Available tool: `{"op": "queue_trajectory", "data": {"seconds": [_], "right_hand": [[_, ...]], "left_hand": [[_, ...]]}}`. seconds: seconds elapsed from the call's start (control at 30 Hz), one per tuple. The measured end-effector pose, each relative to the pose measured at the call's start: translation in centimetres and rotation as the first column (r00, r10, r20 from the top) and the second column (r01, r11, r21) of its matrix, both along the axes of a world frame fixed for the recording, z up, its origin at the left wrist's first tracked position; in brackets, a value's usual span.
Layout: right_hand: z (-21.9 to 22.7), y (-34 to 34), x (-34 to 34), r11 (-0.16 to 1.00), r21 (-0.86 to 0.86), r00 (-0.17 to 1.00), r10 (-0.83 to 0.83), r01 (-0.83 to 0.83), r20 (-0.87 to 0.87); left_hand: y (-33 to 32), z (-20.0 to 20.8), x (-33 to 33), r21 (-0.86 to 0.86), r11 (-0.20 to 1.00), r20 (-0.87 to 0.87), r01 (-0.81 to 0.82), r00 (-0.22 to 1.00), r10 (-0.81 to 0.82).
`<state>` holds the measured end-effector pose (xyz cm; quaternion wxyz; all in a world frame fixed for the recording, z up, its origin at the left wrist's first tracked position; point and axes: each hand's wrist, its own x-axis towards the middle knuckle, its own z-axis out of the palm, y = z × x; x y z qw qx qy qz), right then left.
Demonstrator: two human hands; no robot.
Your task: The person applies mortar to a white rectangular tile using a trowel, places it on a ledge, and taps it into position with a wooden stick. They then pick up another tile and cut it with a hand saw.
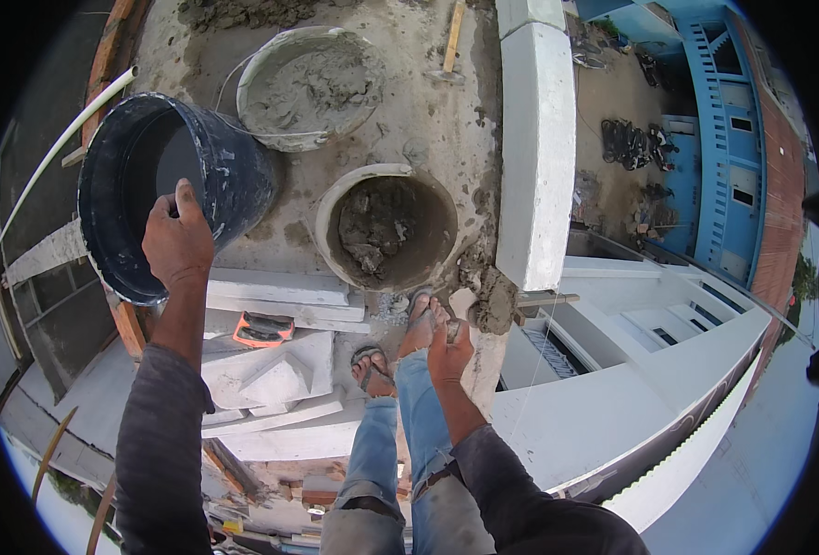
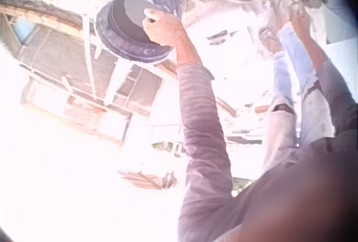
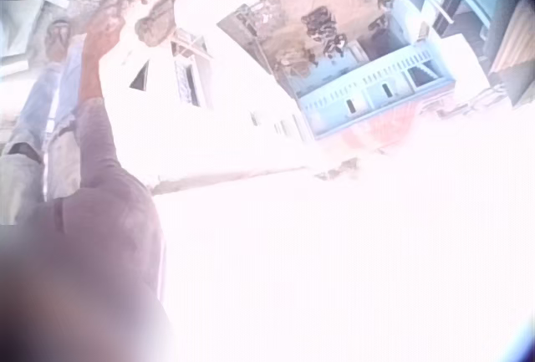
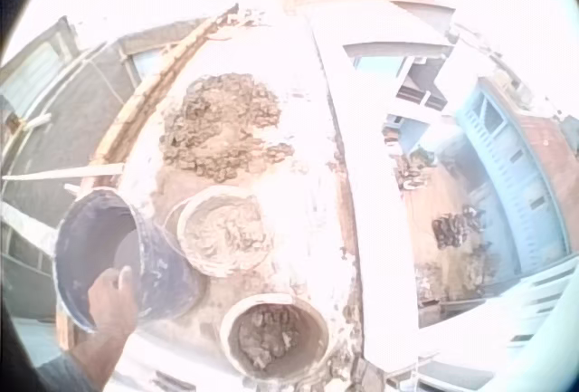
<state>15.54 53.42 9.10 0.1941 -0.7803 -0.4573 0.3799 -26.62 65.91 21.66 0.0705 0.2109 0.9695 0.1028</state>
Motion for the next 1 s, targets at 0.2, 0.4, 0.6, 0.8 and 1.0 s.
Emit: {"op": "queue_trajectory", "data": {"seconds": [0.2, 0.4, 0.6, 0.8, 1.0], "right_hand": [[3.0, 3.9, -3.1, 0.702, -0.620, 0.809, -0.106, -0.351, -0.578], [6.0, 18.9, -1.9, 0.956, -0.242, 0.891, 0.038, -0.164, -0.452], [-1.2, 42.6, -7.0, 0.963, -0.196, 0.967, 0.142, -0.184, -0.212], [-8.5, 59.3, -16.3, 0.934, -0.330, 0.989, 0.114, -0.140, -0.099], [-9.5, 55.6, -18.2, 0.850, -0.482, 0.975, -0.152, 0.213, 0.163]], "left_hand": [[0.7, 1.5, 0.3, -0.040, 0.998, 0.075, -0.054, 0.996, 0.057], [0.7, 1.3, 0.5, -0.026, 0.997, 0.099, -0.073, 0.992, 0.075], [-0.1, 0.2, 0.1, 0.036, 0.999, 0.040, 0.005, 0.999, -0.006], [-0.6, -0.4, -0.1, 0.129, 0.990, 0.053, 0.058, 0.996, -0.065], [-0.5, -0.6, -0.2, 0.128, 0.987, 0.019, 0.097, 0.995, -0.100]]}}
